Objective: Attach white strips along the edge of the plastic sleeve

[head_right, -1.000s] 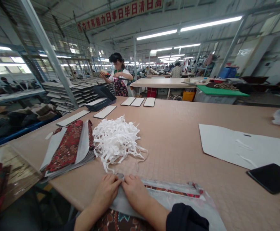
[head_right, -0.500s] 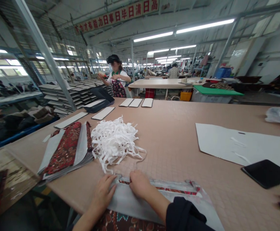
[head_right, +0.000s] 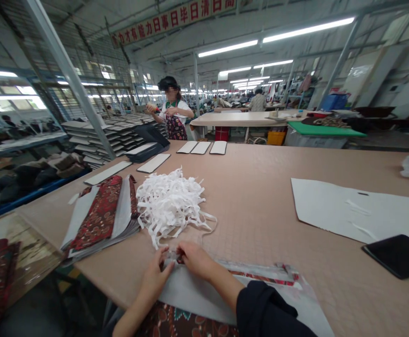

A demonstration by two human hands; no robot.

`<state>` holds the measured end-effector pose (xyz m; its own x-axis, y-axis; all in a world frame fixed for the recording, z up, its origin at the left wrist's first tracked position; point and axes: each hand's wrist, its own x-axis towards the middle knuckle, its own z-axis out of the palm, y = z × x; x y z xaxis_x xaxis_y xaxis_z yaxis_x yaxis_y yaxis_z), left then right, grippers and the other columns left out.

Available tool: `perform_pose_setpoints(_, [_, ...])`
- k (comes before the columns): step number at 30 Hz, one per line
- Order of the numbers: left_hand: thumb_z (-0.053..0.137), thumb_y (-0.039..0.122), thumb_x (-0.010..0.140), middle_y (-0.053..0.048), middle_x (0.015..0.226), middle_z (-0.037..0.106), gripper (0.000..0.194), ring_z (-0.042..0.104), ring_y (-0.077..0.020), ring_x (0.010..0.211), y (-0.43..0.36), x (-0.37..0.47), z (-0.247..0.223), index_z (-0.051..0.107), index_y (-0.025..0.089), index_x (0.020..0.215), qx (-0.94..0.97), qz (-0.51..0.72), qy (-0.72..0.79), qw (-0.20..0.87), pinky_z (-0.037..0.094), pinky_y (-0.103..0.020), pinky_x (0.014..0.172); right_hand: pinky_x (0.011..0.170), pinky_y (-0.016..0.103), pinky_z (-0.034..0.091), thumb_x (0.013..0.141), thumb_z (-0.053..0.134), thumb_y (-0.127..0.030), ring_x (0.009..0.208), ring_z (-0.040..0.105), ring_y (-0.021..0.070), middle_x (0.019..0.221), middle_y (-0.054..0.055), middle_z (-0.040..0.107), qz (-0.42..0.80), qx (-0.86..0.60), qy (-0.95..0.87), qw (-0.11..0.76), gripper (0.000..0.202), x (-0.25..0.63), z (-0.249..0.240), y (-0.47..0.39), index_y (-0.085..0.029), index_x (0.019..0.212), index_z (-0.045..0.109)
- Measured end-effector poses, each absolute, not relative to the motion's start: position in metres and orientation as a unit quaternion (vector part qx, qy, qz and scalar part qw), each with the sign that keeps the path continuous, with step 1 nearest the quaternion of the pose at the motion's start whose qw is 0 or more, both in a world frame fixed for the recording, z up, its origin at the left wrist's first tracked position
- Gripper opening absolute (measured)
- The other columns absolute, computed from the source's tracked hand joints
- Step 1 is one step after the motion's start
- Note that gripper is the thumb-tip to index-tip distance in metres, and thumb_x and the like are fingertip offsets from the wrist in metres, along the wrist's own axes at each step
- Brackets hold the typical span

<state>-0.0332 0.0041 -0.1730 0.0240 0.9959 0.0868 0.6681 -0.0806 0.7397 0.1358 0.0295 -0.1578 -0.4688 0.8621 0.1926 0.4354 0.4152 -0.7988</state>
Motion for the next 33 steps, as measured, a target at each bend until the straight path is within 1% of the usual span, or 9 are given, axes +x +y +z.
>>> perform_pose_setpoints(2, [0.051, 0.03, 0.072, -0.005, 0.081, 0.062, 0.041, 0.059, -0.0224, 0.078, 0.002, -0.033, -0.174, 0.047, 0.015, 0.111, 0.693, 0.293, 0.633, 0.179, 0.045, -0.036, 0.073, 0.071, 0.026, 0.039, 0.068, 0.044, -0.004, 0.077, 0.05, 0.015, 0.077, 0.002, 0.057, 0.3, -0.398, -0.813, 0.301, 0.019, 0.134, -0.165, 0.035, -0.016, 0.077, 0.056])
perform_pose_setpoints(6, [0.05, 0.024, 0.075, -0.006, 0.093, 0.057, 0.021, 0.055, -0.0219, 0.087, -0.005, -0.031, -0.168, 0.054, 0.018, 0.095, 0.758, 0.273, 0.591, 0.024, 0.043, -0.034, 0.075, 0.075, 0.025, 0.04, 0.072, 0.045, -0.005, 0.08, 0.051, 0.0151, 0.078, 0.002, 0.058, 0.262, -0.389, -0.838, 0.278, 0.019, 0.132, -0.169, 0.041, -0.016, 0.077, 0.06])
perform_pose_setpoints(8, [0.049, 0.02, 0.077, -0.005, 0.091, 0.057, 0.013, 0.053, -0.0216, 0.086, -0.009, -0.03, -0.163, 0.056, 0.02, 0.088, 0.789, 0.231, 0.569, -0.028, 0.041, -0.034, 0.073, 0.075, 0.024, 0.04, 0.074, 0.045, -0.005, 0.081, 0.052, 0.0147, 0.079, 0.002, 0.058, 0.254, -0.399, -0.843, 0.254, 0.019, 0.13, -0.167, 0.044, -0.015, 0.078, 0.06])
perform_pose_setpoints(10, [0.047, 0.016, 0.079, -0.004, 0.086, 0.057, 0.013, 0.053, -0.0208, 0.082, -0.011, -0.028, -0.159, 0.058, 0.02, 0.082, 0.815, 0.184, 0.547, -0.059, 0.04, -0.034, 0.071, 0.074, 0.023, 0.04, 0.075, 0.044, -0.006, 0.081, 0.052, 0.0142, 0.08, 0.003, 0.058, 0.249, -0.405, -0.85, 0.227, 0.02, 0.128, -0.164, 0.047, -0.015, 0.079, 0.061])
perform_pose_setpoints(13, [0.044, 0.009, 0.08, -0.004, 0.083, 0.057, 0.019, 0.052, -0.0195, 0.077, -0.014, -0.026, -0.156, 0.06, 0.019, 0.081, 0.842, 0.132, 0.516, -0.086, 0.04, -0.033, 0.069, 0.072, 0.022, 0.04, 0.074, 0.046, -0.007, 0.08, 0.052, 0.0139, 0.083, 0.003, 0.057, 0.248, -0.403, -0.859, 0.195, 0.019, 0.125, -0.16, 0.052, -0.015, 0.078, 0.062])
perform_pose_setpoints(18, [0.04, 0.002, 0.078, -0.008, 0.087, 0.058, 0.028, 0.053, -0.0215, 0.077, -0.016, -0.023, -0.159, 0.058, 0.014, 0.096, 0.858, 0.087, 0.493, -0.12, 0.043, -0.035, 0.068, 0.067, 0.022, 0.04, 0.07, 0.051, -0.01, 0.077, 0.053, 0.0142, 0.09, 0.003, 0.059, 0.251, -0.391, -0.874, 0.137, 0.017, 0.121, -0.15, 0.059, -0.017, 0.079, 0.063])
perform_pose_setpoints(22, [0.04, 0.002, 0.078, -0.007, 0.089, 0.057, 0.034, 0.052, -0.0216, 0.078, -0.016, -0.022, -0.158, 0.054, 0.013, 0.107, 0.862, 0.068, 0.488, -0.121, 0.044, -0.035, 0.068, 0.066, 0.022, 0.04, 0.065, 0.052, -0.008, 0.076, 0.054, 0.0152, 0.085, 0.003, 0.062, 0.256, -0.398, -0.876, 0.095, 0.02, 0.118, -0.138, 0.062, -0.017, 0.079, 0.064])
perform_pose_setpoints(29, [0.043, 0.005, 0.079, -0.006, 0.088, 0.057, 0.027, 0.051, -0.0214, 0.077, -0.013, -0.021, -0.152, 0.058, 0.017, 0.098, 0.86, 0.068, 0.495, -0.102, 0.041, -0.035, 0.068, 0.056, 0.02, 0.037, 0.063, 0.057, -0.011, 0.066, 0.056, 0.0135, 0.074, 0.003, 0.065, 0.278, -0.446, -0.849, 0.061, 0.016, 0.116, -0.132, 0.069, -0.015, 0.075, 0.065])
perform_pose_setpoints(33, [0.042, 0.004, 0.079, -0.007, 0.089, 0.057, 0.028, 0.052, -0.0215, 0.078, -0.012, -0.021, -0.151, 0.058, 0.017, 0.098, 0.861, 0.068, 0.493, -0.102, 0.041, -0.036, 0.068, 0.056, 0.019, 0.036, 0.062, 0.056, -0.007, 0.065, 0.055, 0.0124, 0.074, 0.001, 0.064, 0.277, -0.47, -0.835, 0.068, 0.018, 0.113, -0.134, 0.068, -0.016, 0.075, 0.064])
